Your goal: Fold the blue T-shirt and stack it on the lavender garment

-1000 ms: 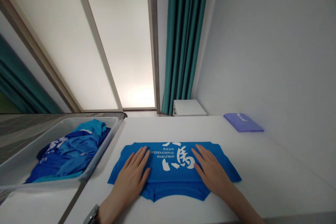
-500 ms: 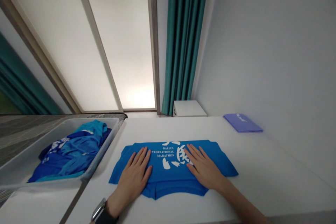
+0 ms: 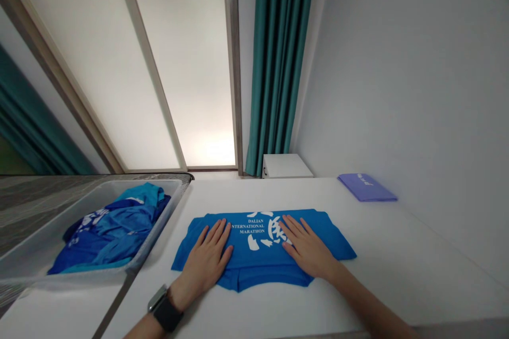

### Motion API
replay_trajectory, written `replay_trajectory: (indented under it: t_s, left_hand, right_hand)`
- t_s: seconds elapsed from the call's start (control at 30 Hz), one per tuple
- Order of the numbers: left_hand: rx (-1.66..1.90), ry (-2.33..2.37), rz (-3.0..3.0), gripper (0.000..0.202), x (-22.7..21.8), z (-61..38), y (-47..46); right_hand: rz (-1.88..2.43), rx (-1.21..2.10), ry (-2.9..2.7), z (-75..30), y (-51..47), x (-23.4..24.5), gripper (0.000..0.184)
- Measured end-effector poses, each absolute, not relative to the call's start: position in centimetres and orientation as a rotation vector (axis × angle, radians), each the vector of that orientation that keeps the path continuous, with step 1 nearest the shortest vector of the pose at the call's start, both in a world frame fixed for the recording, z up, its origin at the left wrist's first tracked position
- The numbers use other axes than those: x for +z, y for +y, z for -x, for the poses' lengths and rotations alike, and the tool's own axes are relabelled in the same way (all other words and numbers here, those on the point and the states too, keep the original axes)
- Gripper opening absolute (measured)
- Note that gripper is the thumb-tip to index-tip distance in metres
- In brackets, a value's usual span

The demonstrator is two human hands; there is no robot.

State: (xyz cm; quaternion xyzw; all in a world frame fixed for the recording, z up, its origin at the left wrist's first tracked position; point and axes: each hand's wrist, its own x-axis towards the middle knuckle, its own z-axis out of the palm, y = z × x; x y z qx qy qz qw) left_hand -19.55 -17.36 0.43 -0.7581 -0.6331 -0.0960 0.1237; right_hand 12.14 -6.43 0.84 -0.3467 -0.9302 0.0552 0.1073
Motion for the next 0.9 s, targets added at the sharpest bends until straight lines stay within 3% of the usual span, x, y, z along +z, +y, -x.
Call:
replay_trajectory:
  t_s: [0.43,0.9]
  left_hand:
    - [-0.305,-1.905,2.247,0.055,1.4,20.2,-12.2]
    - [-0.344,-1.941,2.372,0.053,1.3,21.5,-12.5]
  right_hand:
    - [1.087,0.197,-2.742,-10.9,-1.9,1.1,0.059]
    - [1.099,0.237,-2.534,-11.8,-2.2,0.5,0.045]
